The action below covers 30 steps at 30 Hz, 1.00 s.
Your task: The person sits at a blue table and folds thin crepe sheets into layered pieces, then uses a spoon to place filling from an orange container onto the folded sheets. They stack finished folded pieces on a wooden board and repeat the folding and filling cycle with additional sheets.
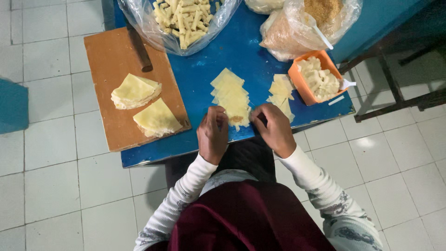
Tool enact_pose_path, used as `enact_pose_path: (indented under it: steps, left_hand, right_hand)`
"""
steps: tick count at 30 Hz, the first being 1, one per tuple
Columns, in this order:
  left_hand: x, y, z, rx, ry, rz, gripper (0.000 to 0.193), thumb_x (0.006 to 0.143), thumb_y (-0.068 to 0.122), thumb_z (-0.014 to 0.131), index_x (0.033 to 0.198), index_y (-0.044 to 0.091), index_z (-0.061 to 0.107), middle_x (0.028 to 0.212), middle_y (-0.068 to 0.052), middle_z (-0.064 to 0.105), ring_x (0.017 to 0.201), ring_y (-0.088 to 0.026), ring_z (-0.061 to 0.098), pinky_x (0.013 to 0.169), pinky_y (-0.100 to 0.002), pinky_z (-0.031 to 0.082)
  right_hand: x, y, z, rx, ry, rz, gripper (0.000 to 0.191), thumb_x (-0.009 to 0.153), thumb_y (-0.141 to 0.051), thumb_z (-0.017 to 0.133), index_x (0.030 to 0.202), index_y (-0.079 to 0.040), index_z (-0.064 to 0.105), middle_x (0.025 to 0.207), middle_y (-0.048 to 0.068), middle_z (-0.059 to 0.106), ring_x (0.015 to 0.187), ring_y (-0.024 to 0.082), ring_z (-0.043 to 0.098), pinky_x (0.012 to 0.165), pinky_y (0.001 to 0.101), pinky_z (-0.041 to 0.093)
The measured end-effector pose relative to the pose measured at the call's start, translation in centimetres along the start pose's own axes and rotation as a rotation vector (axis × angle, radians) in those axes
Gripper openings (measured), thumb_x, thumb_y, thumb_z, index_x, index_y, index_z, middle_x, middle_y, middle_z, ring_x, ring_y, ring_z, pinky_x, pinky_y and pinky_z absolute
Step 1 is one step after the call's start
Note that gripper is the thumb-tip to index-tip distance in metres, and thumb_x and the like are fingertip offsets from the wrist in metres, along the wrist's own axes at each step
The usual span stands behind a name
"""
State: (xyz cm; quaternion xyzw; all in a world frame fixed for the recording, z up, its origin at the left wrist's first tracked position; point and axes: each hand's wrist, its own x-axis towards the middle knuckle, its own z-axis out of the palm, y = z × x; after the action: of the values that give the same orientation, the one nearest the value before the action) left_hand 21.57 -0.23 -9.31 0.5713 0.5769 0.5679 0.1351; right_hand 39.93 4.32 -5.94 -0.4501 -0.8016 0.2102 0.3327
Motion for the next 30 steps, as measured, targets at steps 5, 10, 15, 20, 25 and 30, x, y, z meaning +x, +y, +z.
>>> enact_pose_path:
  steps: [5,10,15,20,25,30]
  left_hand:
    - [0.1,0.2,0.0,0.008,-0.001,-0.015,0.018,0.093,-0.004,0.068,0.106,0.005,0.058,0.083,-0.009,0.067,0.07,-0.022,0.069,0.063,-0.034,0.054]
    - [0.3,0.2,0.3,-0.021,-0.028,-0.002,0.02,0.093,-0.005,0.068,0.107,0.004,0.058,0.086,-0.008,0.069,0.071,-0.02,0.071,0.063,-0.033,0.055]
    - [0.4,-0.2,0.5,-0.035,-0.098,-0.009,0.023,0.093,-0.004,0.067,0.113,0.003,0.058,0.087,-0.009,0.07,0.074,-0.021,0.074,0.063,-0.032,0.056]
    - [0.4,-0.4,0.2,-0.06,-0.167,-0.033,0.024,0.095,-0.002,0.069,0.116,0.005,0.058,0.091,-0.01,0.072,0.079,-0.025,0.075,0.066,-0.034,0.058]
    - [0.7,-0.3,-0.8,-0.031,-0.305,0.052,0.038,0.081,0.002,0.076,0.114,0.002,0.058,0.104,-0.015,0.066,0.094,-0.033,0.067,0.079,-0.04,0.056]
    - [0.9,-0.1,-0.9,0.024,-0.341,0.194,0.04,0.074,0.004,0.078,0.108,-0.002,0.058,0.109,-0.017,0.057,0.106,-0.039,0.06,0.088,-0.046,0.051]
  right_hand:
    - [-0.1,0.5,0.5,0.158,-0.009,0.091,0.012,0.094,-0.001,0.069,0.104,-0.002,0.062,0.097,0.01,0.074,0.089,0.023,0.075,0.078,0.0321,0.056]
    - [-0.6,0.3,0.6,0.203,0.036,0.048,0.017,0.098,0.003,0.063,0.114,-0.001,0.062,0.106,0.009,0.077,0.101,0.02,0.077,0.084,0.0293,0.057]
    - [-1.0,-0.2,1.0,0.286,-0.006,-0.005,0.026,0.096,0.007,0.062,0.122,-0.001,0.06,0.118,0.011,0.073,0.113,0.024,0.074,0.091,0.0321,0.058]
    - [-0.6,0.6,0.9,0.001,-0.034,-0.27,0.025,0.088,0.003,0.072,0.111,-0.005,0.07,0.112,0.009,0.073,0.101,0.029,0.07,0.085,0.0386,0.056]
    - [0.5,1.6,1.0,-0.005,-0.057,-0.336,0.011,0.09,-0.003,0.072,0.101,-0.005,0.067,0.108,0.009,0.074,0.099,0.03,0.071,0.083,0.0392,0.055]
    - [1.4,1.6,1.4,0.074,-0.105,-0.029,0.01,0.095,-0.008,0.07,0.102,-0.003,0.066,0.098,0.012,0.072,0.089,0.031,0.072,0.073,0.0387,0.055]
